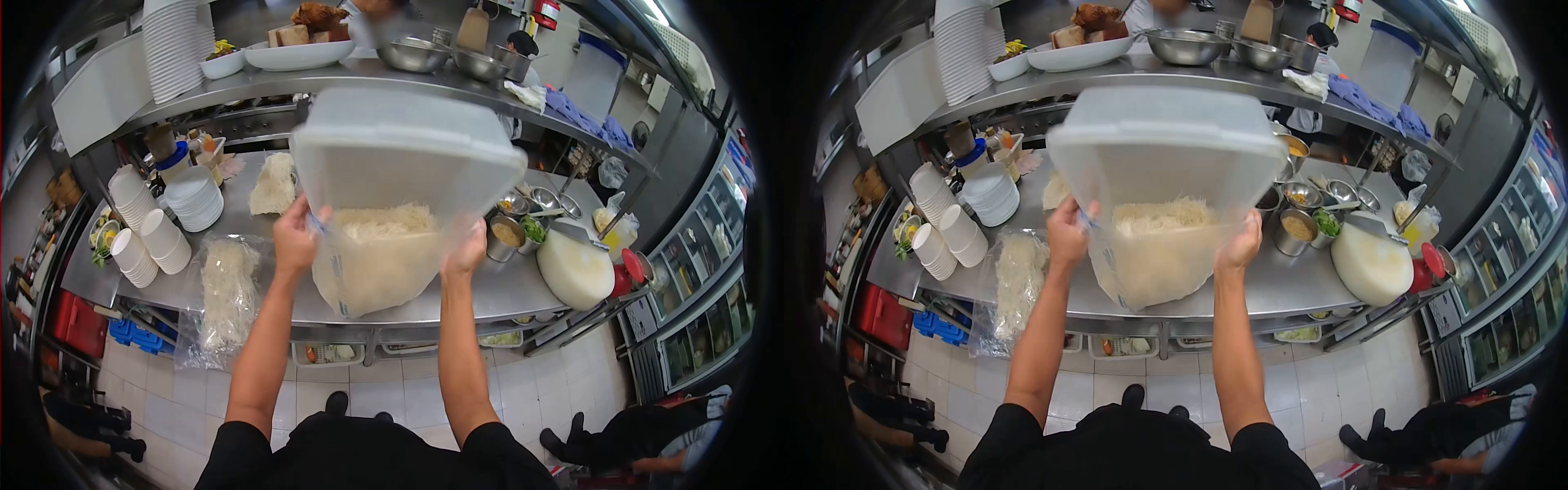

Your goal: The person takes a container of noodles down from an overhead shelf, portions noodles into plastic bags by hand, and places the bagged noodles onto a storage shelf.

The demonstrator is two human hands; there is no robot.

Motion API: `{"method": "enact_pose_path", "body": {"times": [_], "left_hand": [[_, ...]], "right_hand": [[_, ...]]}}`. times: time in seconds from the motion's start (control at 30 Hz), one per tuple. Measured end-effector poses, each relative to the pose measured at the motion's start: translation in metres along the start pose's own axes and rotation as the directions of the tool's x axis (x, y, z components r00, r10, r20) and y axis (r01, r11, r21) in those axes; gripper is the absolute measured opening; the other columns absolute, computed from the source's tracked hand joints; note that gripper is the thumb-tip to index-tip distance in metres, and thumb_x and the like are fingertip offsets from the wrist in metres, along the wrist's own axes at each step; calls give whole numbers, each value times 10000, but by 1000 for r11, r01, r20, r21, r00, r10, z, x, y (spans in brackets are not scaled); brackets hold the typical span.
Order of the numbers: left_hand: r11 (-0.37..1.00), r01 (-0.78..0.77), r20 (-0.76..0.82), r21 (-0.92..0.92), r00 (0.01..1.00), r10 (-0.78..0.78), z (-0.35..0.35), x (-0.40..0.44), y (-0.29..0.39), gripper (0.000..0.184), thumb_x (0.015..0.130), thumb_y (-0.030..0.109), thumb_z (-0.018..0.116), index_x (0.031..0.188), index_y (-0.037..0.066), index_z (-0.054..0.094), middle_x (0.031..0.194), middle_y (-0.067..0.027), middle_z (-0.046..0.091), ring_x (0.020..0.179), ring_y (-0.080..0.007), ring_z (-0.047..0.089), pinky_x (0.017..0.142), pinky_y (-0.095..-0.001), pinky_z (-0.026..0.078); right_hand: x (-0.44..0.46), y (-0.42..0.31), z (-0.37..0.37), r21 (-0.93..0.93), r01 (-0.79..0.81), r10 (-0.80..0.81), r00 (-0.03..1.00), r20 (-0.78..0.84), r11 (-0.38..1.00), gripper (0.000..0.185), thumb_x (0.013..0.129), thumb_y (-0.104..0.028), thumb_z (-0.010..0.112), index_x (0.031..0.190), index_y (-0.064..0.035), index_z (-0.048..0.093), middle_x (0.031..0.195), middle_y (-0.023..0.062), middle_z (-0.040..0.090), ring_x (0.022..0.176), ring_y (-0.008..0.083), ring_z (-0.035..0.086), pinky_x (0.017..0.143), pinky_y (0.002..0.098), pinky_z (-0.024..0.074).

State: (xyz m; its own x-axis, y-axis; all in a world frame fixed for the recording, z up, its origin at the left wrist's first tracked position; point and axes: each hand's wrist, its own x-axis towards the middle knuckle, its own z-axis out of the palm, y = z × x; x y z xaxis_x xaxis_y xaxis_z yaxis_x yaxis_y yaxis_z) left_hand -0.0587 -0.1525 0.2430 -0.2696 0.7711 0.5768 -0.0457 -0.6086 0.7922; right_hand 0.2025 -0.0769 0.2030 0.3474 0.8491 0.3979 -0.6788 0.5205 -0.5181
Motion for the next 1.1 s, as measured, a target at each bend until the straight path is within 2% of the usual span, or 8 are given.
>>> {"method": "enact_pose_path", "body": {"times": [0.23, 0.33, 0.4, 0.67, 0.77, 0.97, 1.03, 1.1], "left_hand": [[999, -8, -47, 52, 999, 11, 0, -37, -13, 329, 880, 69, 631, 1183, -40, 561, 1117, -94, 624, 1008, -160, 584, 872, -275, 445], [931, 96, -37, 352, 995, -89, -10, -43, -23, 246, 903, 80, 581, 1117, -39, 588, 1035, -114, 650, 971, -184, 599, 845, -288, 446], [883, -129, -109, 452, 974, 198, -9, -39, -33, 208, 876, 40, 532, 1046, -56, 606, 956, -138, 658, 923, -210, 610, 823, -303, 453], [829, -189, -98, 526, 955, 280, -18, -52, -50, 293, 725, -29, 461, 971, -55, 619, 949, -184, 646, 911, -340, 605, 871, -377, 442], [641, -359, -1, 678, 872, 490, -10, -43, -47, 285, 734, -20, 456, 966, -53, 617, 944, -190, 642, 920, -382, 589, 888, -402, 434], [862, -138, -278, 488, 911, 304, -9, -44, -58, 146, 818, 18, 533, 889, -86, 607, 830, -125, 636, 780, -238, 597, 737, -351, 461], [891, 190, -442, 412, 897, 13, 2, -42, -27, 226, 890, 115, 579, 771, -76, 601, 647, -37, 570, 590, -124, 494, 545, -315, 408], [910, 120, -481, 398, 872, 95, 8, -37, -24, 274, 906, 144, 578, 730, -66, 593, 590, -6, 523, 550, -97, 440, 498, -310, 367]], "right_hand": [[-17, 24, -41, 106, -112, 119, 991, -59, 988, 472, 925, -255, 303, 1285, 6, 460, 1256, 123, 533, 1168, 269, 504, 1007, 396, 388], [-23, 28, -51, 76, -98, 102, 993, -54, 992, 454, 936, -254, 318, 1262, 17, 482, 1238, 121, 551, 1157, 271, 516, 993, 397, 399], [-15, 26, -47, 80, -131, 133, 991, -22, 988, 424, 944, -249, 348, 1230, 22, 506, 1210, 114, 570, 1130, 262, 536, 972, 389, 414], [-19, 12, -41, -243, -132, 143, 989, 27, 961, 367, 966, -167, 471, 1288, 9, 454, 1210, 83, 553, 1104, 176, 527, 958, 331, 417], [-21, -3, -25, -200, -134, 160, 980, 117, 970, 412, 958, -147, 478, 1327, 19, 402, 1324, 104, 470, 1216, 222, 455, 1028, 354, 365], [-6, -25, -23, -280, -20, 37, 998, 54, 960, 282, 920, -86, 562, 1180, 22, 580, 1067, 64, 634, 952, 134, 587, 842, 260, 458], [6, -36, -52, -464, -132, 194, 977, 90, 876, 239, 901, -78, 597, 1116, 21, 626, 1030, 54, 640, 895, 115, 592, 800, 233, 458], [4, -42, -66, -559, -181, 255, 965, 56, 809, 214, 863, -34, 620, 1066, 24, 654, 1032, 55, 637, 889, 118, 590, 802, 232, 452]]}}
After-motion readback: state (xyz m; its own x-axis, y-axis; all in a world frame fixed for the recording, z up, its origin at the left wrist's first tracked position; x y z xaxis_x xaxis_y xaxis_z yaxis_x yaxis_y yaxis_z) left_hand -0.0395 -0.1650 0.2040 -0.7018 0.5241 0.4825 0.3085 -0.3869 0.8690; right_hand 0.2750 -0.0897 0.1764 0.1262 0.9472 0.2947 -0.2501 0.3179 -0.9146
